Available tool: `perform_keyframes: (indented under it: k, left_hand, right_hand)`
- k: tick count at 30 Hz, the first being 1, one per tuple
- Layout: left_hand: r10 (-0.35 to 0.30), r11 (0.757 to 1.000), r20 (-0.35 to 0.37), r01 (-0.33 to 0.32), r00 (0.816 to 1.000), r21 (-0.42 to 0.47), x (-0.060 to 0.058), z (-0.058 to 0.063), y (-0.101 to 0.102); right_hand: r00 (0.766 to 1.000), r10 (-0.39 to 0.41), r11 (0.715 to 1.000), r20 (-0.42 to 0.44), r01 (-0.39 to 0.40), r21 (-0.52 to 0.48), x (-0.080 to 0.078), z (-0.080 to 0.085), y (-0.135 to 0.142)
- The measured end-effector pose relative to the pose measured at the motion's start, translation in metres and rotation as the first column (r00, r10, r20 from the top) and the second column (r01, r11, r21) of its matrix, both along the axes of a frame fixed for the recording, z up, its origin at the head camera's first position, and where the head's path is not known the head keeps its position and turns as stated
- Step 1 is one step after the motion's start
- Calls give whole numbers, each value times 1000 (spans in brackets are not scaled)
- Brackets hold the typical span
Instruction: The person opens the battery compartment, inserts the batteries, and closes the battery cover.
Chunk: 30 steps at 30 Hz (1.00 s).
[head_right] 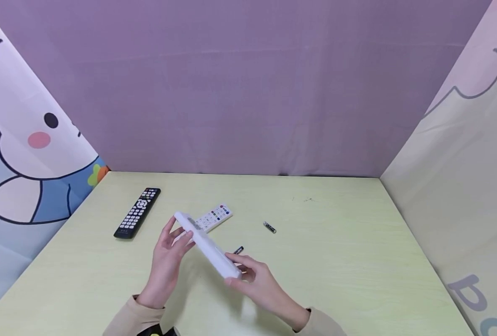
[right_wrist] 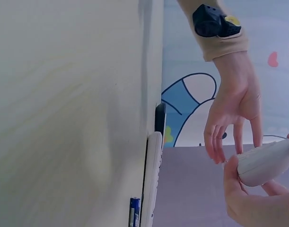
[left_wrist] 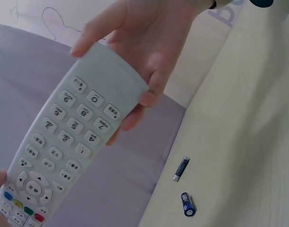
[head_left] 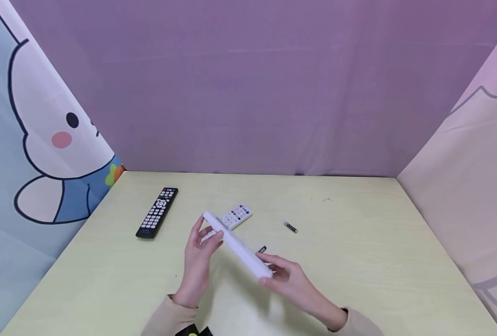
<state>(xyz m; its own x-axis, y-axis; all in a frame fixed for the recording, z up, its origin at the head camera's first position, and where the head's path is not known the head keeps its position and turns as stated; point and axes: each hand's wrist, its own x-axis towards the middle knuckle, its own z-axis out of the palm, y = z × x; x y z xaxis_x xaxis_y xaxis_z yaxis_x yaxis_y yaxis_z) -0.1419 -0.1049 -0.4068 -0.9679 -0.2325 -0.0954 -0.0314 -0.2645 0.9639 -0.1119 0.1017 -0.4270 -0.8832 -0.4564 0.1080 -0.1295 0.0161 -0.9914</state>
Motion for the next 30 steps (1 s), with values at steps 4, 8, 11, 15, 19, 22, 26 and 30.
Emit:
perform_keyframes:
  k: [4, 8, 11, 15, 19, 22, 26, 30]
  left_hand:
    - [-16, 1000, -3, 16, 1000, -18, 2, 0, 2]
    - [-38, 999, -6, 38, 999, -4, 4, 1, 4]
    - [-40, 999, -6, 40, 999, -6, 5, 0, 5]
    - [-32, 999, 6, 33, 999, -23, 6, -1, 9]
    - [-40, 999, -5, 39, 999, -31, 7, -2, 11]
    - [-34, 999, -14, 34, 999, -42, 8, -3, 11]
    - [-20, 999, -9, 19, 1000, -47, 8, -4, 10]
    - [-13, 999, 1, 13, 1000, -39, 7, -5, 9]
  right_hand:
    - [995, 31, 997, 90, -25, -72, 1, 0, -1]
    - [987, 51, 992, 151, -33, -119, 2, 0, -3]
    - [982, 55, 990, 179, -30, -139, 3, -1, -4]
    - [976, 57, 986, 208, -23, -163, 4, -2, -6]
    - [970, 58, 984, 236, -16, -176, 5, -3, -8]
    - [968, 65, 984, 241, -22, -175, 5, -4, -9]
    - [970, 78, 986, 230, -41, -162, 5, -5, -9]
    - [974, 62, 993, 216, -39, -109, 5, -6, -9]
